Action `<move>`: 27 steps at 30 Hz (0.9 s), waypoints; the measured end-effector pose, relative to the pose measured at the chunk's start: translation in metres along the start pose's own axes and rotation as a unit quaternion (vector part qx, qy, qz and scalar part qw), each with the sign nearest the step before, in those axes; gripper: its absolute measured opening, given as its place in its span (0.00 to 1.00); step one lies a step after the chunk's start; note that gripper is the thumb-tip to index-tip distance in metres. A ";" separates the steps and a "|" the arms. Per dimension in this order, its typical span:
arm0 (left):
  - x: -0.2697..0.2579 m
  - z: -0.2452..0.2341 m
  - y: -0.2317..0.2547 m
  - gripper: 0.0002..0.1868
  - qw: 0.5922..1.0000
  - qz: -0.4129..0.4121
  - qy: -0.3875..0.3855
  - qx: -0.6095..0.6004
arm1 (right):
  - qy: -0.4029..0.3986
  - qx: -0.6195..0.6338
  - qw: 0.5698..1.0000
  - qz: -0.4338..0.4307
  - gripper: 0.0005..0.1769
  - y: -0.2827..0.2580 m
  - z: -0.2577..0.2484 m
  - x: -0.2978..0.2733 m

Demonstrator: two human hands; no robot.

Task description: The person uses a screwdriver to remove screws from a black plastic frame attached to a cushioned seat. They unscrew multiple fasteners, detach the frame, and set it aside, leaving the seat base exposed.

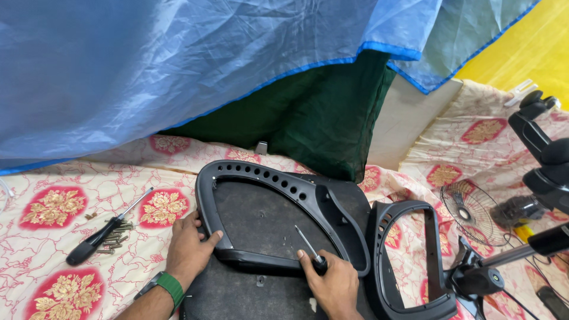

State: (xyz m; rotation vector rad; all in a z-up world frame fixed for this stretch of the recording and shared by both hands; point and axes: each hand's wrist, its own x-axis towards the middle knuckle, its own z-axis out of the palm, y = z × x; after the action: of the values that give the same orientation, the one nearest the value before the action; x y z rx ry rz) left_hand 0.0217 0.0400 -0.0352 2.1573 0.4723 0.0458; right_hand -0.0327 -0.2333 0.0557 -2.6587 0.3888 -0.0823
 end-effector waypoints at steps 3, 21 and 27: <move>-0.004 -0.001 0.003 0.43 1.000 -0.005 0.004 0.021 | -0.024 0.017 0.999 0.016 0.26 0.000 0.001 0.001; -0.006 -0.008 0.008 0.41 1.000 -0.001 0.024 0.011 | 0.042 0.035 0.998 -0.014 0.28 0.003 0.007 -0.002; 0.003 -0.010 0.016 0.36 0.982 -0.117 0.024 -0.150 | 0.017 0.033 0.997 -0.069 0.27 0.009 0.002 -0.002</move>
State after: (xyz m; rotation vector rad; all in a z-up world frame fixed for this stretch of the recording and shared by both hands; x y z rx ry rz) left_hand 0.0279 0.0405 -0.0171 1.7989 0.6984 0.0368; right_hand -0.0366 -0.2392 0.0499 -2.6183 0.2081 -0.1806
